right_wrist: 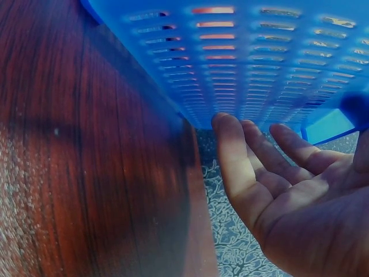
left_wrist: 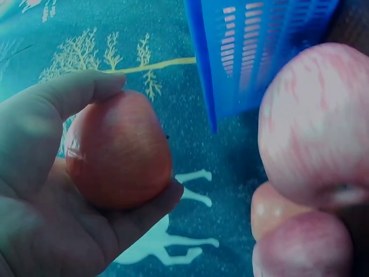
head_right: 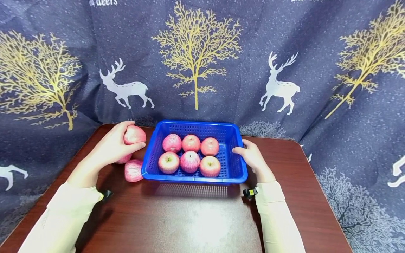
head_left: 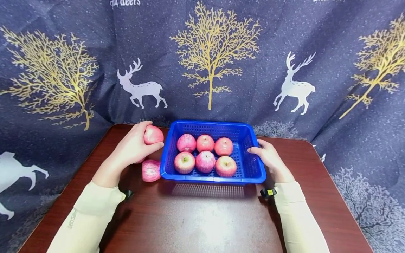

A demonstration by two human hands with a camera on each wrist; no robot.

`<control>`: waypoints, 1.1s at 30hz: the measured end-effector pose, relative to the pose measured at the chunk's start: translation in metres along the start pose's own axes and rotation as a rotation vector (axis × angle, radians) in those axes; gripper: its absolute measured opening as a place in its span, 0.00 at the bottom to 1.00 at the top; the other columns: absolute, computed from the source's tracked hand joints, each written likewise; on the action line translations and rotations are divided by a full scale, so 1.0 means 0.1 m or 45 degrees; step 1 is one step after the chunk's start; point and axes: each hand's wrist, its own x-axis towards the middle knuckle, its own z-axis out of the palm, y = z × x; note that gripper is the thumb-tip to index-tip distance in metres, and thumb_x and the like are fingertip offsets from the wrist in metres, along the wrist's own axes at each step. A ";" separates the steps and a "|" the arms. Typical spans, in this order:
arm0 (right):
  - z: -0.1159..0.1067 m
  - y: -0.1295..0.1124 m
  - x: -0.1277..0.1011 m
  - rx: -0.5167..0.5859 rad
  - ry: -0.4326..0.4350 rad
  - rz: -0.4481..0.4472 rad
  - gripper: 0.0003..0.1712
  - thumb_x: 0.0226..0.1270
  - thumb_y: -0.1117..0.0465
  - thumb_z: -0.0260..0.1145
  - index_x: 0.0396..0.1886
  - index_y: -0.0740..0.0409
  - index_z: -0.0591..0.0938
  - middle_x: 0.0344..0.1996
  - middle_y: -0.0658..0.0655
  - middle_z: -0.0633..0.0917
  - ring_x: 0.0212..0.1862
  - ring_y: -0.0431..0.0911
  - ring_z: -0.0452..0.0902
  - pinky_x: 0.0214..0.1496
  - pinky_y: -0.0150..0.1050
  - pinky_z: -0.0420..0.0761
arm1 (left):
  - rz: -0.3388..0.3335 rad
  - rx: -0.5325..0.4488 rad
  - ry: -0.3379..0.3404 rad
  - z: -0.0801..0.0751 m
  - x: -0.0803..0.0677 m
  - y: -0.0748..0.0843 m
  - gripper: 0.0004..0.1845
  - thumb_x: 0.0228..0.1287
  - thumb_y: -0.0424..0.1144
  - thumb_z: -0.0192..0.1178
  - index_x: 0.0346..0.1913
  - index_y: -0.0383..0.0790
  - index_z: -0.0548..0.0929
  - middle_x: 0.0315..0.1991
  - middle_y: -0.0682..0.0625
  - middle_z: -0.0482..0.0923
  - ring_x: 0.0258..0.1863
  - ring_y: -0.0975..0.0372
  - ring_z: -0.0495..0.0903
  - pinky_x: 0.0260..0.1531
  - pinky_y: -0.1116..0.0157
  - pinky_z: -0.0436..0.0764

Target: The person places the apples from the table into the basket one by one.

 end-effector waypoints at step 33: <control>0.02 -0.03 -0.01 0.044 -0.003 -0.020 0.34 0.78 0.55 0.71 0.76 0.67 0.77 0.61 0.74 0.87 0.48 0.56 0.92 0.47 0.47 0.92 | 0.155 -0.034 -0.110 0.46 0.70 0.90 0.51 0.65 0.59 0.76 0.82 0.38 0.66 0.73 0.36 0.73 0.68 0.46 0.79 0.70 0.46 0.78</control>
